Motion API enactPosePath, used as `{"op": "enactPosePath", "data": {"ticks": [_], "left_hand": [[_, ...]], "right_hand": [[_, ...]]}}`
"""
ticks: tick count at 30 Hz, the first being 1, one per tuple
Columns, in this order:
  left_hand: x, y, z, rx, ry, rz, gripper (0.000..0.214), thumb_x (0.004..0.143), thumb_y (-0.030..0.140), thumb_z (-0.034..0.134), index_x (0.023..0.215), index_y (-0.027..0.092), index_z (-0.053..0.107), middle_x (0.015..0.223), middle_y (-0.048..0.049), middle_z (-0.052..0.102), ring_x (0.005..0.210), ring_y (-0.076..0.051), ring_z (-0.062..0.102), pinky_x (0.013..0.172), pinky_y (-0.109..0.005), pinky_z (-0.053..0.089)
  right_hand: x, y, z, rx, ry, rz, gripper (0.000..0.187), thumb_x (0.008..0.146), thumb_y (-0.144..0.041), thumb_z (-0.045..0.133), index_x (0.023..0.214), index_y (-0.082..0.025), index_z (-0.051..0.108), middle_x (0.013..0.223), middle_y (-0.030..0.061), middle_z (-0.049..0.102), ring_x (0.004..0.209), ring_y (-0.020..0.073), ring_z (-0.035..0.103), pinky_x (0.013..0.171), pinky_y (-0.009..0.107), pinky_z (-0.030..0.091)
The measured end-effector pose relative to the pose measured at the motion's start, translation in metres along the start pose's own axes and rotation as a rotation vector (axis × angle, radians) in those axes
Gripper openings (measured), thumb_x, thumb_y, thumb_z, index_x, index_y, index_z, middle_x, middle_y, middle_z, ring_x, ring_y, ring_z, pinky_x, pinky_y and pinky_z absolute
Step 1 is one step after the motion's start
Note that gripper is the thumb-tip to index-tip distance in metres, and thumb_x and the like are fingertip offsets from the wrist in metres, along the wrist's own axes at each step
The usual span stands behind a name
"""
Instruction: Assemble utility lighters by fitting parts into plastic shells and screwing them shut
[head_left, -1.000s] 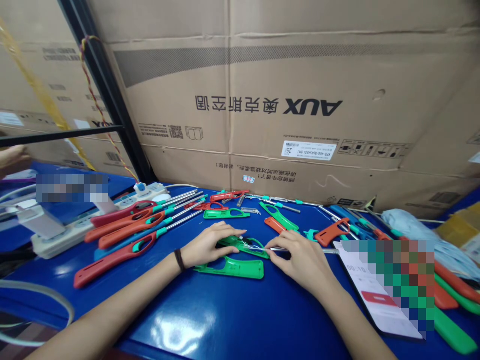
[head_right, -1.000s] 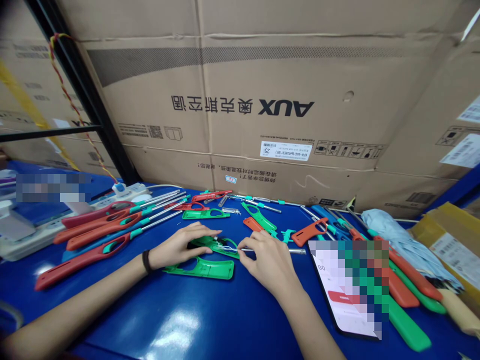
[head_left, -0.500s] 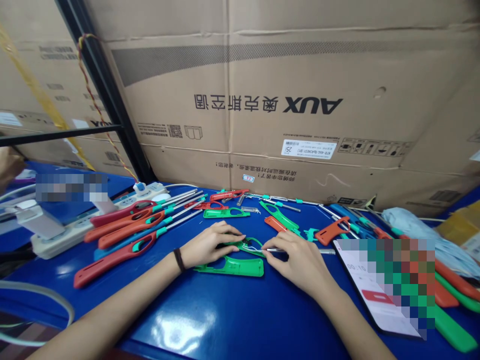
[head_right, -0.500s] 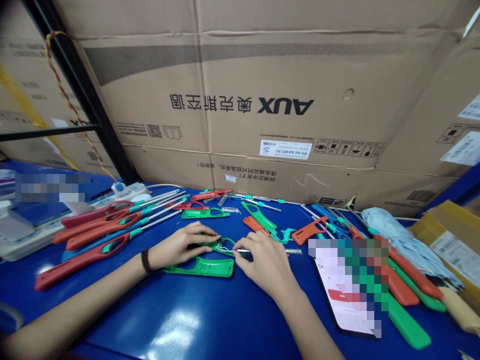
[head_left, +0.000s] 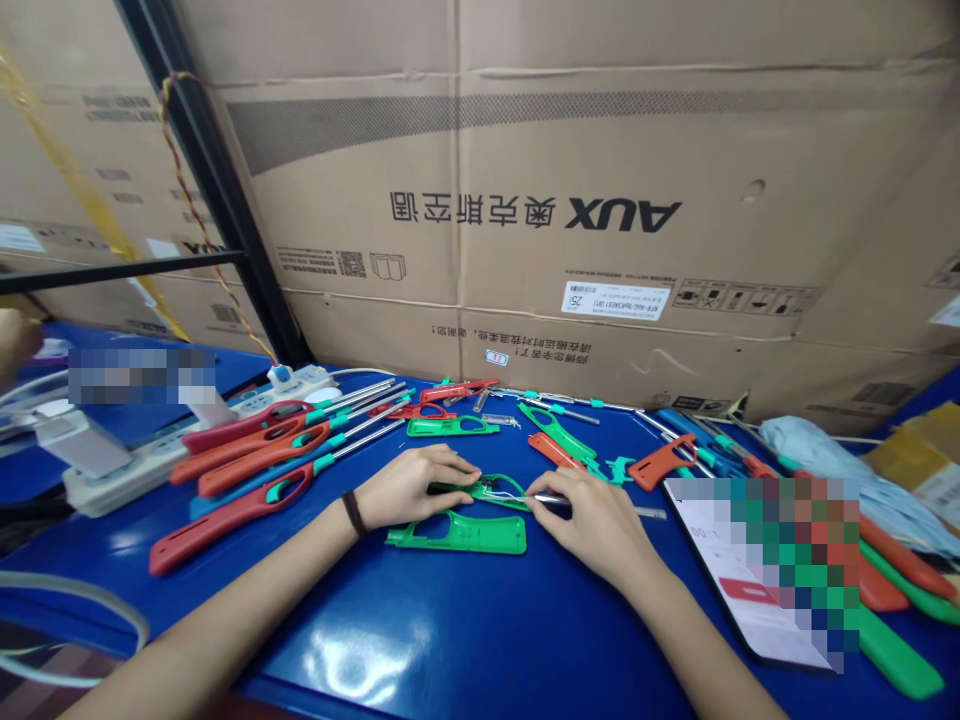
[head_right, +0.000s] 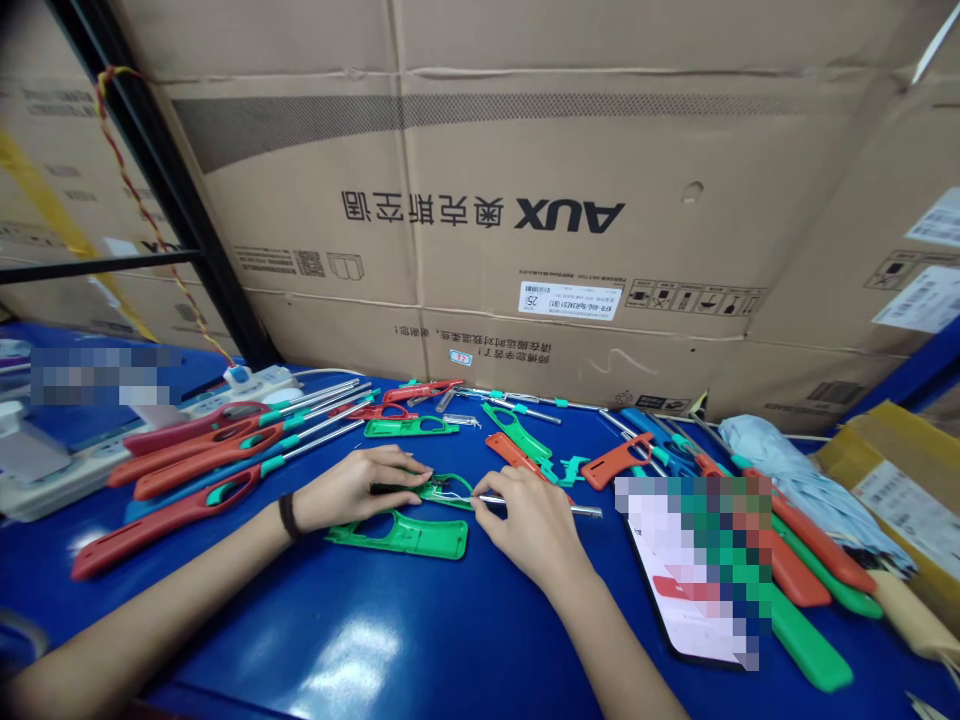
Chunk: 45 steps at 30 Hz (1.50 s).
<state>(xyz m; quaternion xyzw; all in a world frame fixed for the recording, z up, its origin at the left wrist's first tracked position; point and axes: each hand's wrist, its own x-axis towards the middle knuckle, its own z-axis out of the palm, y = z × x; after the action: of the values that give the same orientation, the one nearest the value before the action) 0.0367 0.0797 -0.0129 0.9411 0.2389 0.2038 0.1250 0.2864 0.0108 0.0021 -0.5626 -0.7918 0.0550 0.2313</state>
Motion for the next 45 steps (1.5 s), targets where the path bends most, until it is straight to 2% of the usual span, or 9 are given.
{"op": "enactPosePath", "data": {"ticks": [5,14,22,27,31,36,41,45], "left_hand": [[-0.003,0.002,-0.003,-0.005,0.010,-0.022,0.030,0.086,0.039,0.061,0.110,0.022,0.066,0.110,-0.0052,0.069,0.101,-0.019,0.063,0.097,-0.036,0.044],[-0.001,0.004,0.003,-0.030,0.037,-0.008,0.028,0.089,0.033,0.058,0.113,0.021,0.064,0.110,-0.0050,0.068,0.099,-0.017,0.062,0.088,-0.029,0.049],[-0.004,0.002,-0.006,0.024,0.024,-0.005,0.024,0.085,0.024,0.059,0.108,0.023,0.067,0.113,-0.0021,0.068,0.103,-0.017,0.063,0.098,-0.032,0.046],[-0.003,0.003,-0.005,0.031,0.022,-0.027,0.025,0.082,0.018,0.056,0.102,0.025,0.070,0.114,-0.0006,0.068,0.102,-0.017,0.063,0.096,-0.034,0.047],[-0.002,0.006,-0.004,0.013,0.025,-0.030,0.026,0.083,0.018,0.055,0.104,0.025,0.069,0.113,-0.0013,0.067,0.101,-0.018,0.063,0.097,-0.036,0.046],[-0.001,0.009,-0.002,0.007,0.031,-0.004,0.026,0.082,0.018,0.056,0.103,0.026,0.069,0.113,-0.0010,0.068,0.101,-0.018,0.064,0.101,-0.038,0.043],[-0.001,0.013,-0.002,0.020,0.046,0.014,0.022,0.081,0.018,0.057,0.098,0.024,0.070,0.110,-0.0008,0.069,0.098,-0.017,0.065,0.099,-0.036,0.044],[0.000,0.019,0.000,0.011,0.072,0.001,0.014,0.081,0.028,0.062,0.092,0.022,0.070,0.103,-0.0022,0.070,0.092,-0.017,0.065,0.097,-0.036,0.044]], "right_hand": [[-0.001,-0.003,0.000,-0.022,-0.035,-0.018,0.012,0.084,-0.028,0.055,0.084,-0.028,0.067,0.086,-0.0008,0.071,0.081,0.0204,0.067,0.061,0.028,0.046],[-0.001,-0.001,0.000,-0.059,-0.087,-0.076,0.014,0.088,-0.026,0.054,0.097,-0.029,0.066,0.090,-0.0018,0.071,0.080,0.0196,0.068,0.062,0.027,0.046],[-0.005,-0.010,0.001,0.093,-0.202,-0.113,0.020,0.087,-0.023,0.053,0.106,-0.026,0.061,0.096,0.0002,0.069,0.083,0.0183,0.065,0.069,0.027,0.047],[-0.005,-0.009,-0.005,0.066,-0.217,-0.063,0.022,0.083,-0.019,0.052,0.102,-0.025,0.063,0.089,0.0001,0.068,0.081,0.0185,0.065,0.067,0.027,0.045],[-0.004,-0.004,-0.012,0.043,-0.215,-0.035,0.026,0.079,-0.015,0.052,0.100,-0.026,0.064,0.094,0.0004,0.068,0.091,0.0198,0.063,0.072,0.029,0.045],[-0.004,-0.001,-0.011,0.075,-0.243,-0.040,0.031,0.078,-0.013,0.052,0.102,-0.027,0.064,0.099,0.0007,0.066,0.094,0.0189,0.062,0.077,0.029,0.046],[-0.004,-0.001,-0.006,0.063,-0.225,-0.044,0.015,0.084,-0.025,0.054,0.097,-0.025,0.063,0.096,0.0019,0.063,0.089,0.0196,0.062,0.074,0.030,0.045],[-0.004,-0.001,-0.004,0.108,-0.230,-0.035,0.010,0.083,-0.022,0.053,0.091,-0.024,0.060,0.087,-0.0004,0.061,0.081,0.0169,0.060,0.067,0.027,0.043]]}}
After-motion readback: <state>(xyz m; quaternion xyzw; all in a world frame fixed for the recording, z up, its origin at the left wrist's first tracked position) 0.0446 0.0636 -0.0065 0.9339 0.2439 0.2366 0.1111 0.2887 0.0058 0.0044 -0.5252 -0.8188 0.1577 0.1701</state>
